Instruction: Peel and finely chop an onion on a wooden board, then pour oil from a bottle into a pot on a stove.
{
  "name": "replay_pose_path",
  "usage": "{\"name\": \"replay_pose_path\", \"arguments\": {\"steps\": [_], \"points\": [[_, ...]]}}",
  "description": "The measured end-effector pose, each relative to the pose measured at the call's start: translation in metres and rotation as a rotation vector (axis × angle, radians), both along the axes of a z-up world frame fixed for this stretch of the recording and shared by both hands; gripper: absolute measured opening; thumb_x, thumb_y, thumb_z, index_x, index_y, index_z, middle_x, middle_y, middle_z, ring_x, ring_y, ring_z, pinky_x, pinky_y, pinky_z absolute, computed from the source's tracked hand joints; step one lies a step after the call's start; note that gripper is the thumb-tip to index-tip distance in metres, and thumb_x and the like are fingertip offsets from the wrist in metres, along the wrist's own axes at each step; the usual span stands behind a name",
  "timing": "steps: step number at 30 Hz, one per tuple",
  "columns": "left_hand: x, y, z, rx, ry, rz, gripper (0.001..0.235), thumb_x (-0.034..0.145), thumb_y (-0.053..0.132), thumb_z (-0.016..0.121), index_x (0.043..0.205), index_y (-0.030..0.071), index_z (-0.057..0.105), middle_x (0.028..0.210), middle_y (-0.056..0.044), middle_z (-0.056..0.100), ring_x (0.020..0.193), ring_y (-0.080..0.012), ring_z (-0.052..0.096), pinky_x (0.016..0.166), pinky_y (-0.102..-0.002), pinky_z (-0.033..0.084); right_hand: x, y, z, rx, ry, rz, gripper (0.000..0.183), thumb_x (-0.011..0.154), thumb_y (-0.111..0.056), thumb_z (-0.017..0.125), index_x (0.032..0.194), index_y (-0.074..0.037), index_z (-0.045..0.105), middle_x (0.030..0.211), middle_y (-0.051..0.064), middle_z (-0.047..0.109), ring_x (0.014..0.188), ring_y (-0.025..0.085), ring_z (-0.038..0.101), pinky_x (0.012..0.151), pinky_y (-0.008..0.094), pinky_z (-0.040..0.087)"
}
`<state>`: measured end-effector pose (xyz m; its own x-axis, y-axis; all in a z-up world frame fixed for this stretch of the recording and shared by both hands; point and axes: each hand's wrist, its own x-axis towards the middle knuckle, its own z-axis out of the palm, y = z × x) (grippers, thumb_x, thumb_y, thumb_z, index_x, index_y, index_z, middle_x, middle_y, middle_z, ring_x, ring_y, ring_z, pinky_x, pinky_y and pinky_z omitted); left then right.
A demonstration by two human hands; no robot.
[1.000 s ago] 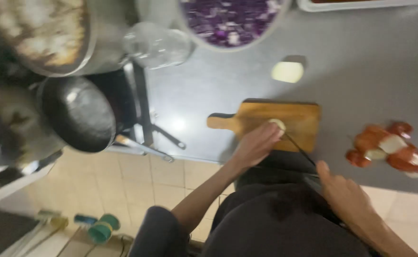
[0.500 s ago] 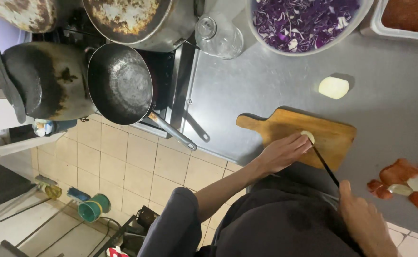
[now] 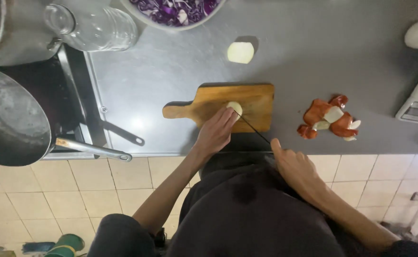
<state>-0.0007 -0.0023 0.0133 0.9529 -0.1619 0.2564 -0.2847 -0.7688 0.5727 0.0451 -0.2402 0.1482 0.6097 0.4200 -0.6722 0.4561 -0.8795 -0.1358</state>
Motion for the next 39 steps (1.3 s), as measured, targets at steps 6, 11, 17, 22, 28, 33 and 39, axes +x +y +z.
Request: {"name": "replay_pose_path", "arguments": {"steps": [6, 11, 17, 22, 28, 33, 39], "points": [[0.005, 0.001, 0.011, -0.005, -0.012, 0.004, 0.049, 0.080, -0.004, 0.065, 0.129, -0.003, 0.058, 0.127, -0.015, 0.057, 0.124, -0.0322, 0.059, 0.104, -0.037, 0.051, -0.002, -0.008, -0.016, -0.054, 0.026, 0.039, 0.033, 0.094, -0.015, 0.054, 0.124, -0.007, 0.042, 0.080, 0.024, 0.072, 0.080, 0.047, 0.071, 0.068, 0.057, 0.057], [0.008, -0.001, 0.012, 0.013, -0.030, 0.028, 0.045, 0.084, -0.004, 0.066, 0.128, -0.002, 0.059, 0.127, -0.014, 0.057, 0.123, -0.0314, 0.059, 0.105, -0.037, 0.051, 0.002, -0.013, -0.035, 0.001, 0.052, 0.020, 0.034, 0.094, -0.010, 0.054, 0.125, -0.005, 0.041, 0.082, 0.025, 0.071, 0.081, 0.048, 0.071, 0.067, 0.057, 0.058], [0.007, 0.001, 0.004, -0.023, -0.025, -0.014, 0.043, 0.081, -0.004, 0.065, 0.123, -0.004, 0.059, 0.125, -0.014, 0.056, 0.119, -0.0325, 0.060, 0.101, -0.038, 0.053, 0.006, -0.001, -0.007, -0.064, 0.079, 0.013, 0.036, 0.095, -0.008, 0.053, 0.129, -0.004, 0.040, 0.080, 0.025, 0.071, 0.081, 0.046, 0.073, 0.065, 0.055, 0.059], [0.010, 0.003, 0.017, -0.017, -0.006, -0.019, 0.042, 0.080, -0.006, 0.064, 0.122, -0.004, 0.059, 0.122, -0.014, 0.057, 0.117, -0.0321, 0.061, 0.098, -0.038, 0.054, -0.002, -0.010, -0.032, 0.006, 0.014, 0.059, 0.024, 0.098, -0.007, 0.052, 0.119, -0.002, 0.043, 0.079, 0.024, 0.070, 0.075, 0.044, 0.074, 0.057, 0.052, 0.061], [0.005, 0.002, 0.007, -0.036, -0.092, 0.030, 0.031, 0.089, -0.004, 0.065, 0.119, -0.002, 0.059, 0.118, -0.014, 0.058, 0.113, -0.0308, 0.062, 0.095, -0.038, 0.055, -0.005, -0.010, -0.021, 0.020, 0.032, 0.005, 0.031, 0.095, -0.010, 0.053, 0.123, -0.005, 0.041, 0.078, 0.024, 0.070, 0.079, 0.045, 0.074, 0.064, 0.052, 0.060], [0.003, -0.003, 0.003, 0.057, -0.069, 0.055, 0.033, 0.088, -0.005, 0.066, 0.120, -0.002, 0.060, 0.119, -0.013, 0.061, 0.114, -0.0307, 0.065, 0.094, -0.038, 0.056, -0.009, -0.015, -0.047, 0.048, 0.009, 0.026, 0.034, 0.096, -0.011, 0.053, 0.128, -0.007, 0.041, 0.079, 0.022, 0.070, 0.080, 0.045, 0.072, 0.065, 0.054, 0.058], [0.000, -0.001, -0.009, -0.049, -0.166, 0.041, 0.030, 0.091, -0.001, 0.068, 0.120, -0.003, 0.059, 0.122, -0.017, 0.060, 0.112, -0.0365, 0.065, 0.094, -0.042, 0.057, -0.012, -0.009, -0.017, -0.092, 0.057, 0.049, 0.029, 0.101, -0.009, 0.050, 0.128, -0.007, 0.040, 0.084, 0.019, 0.071, 0.086, 0.040, 0.074, 0.067, 0.050, 0.060]]}}
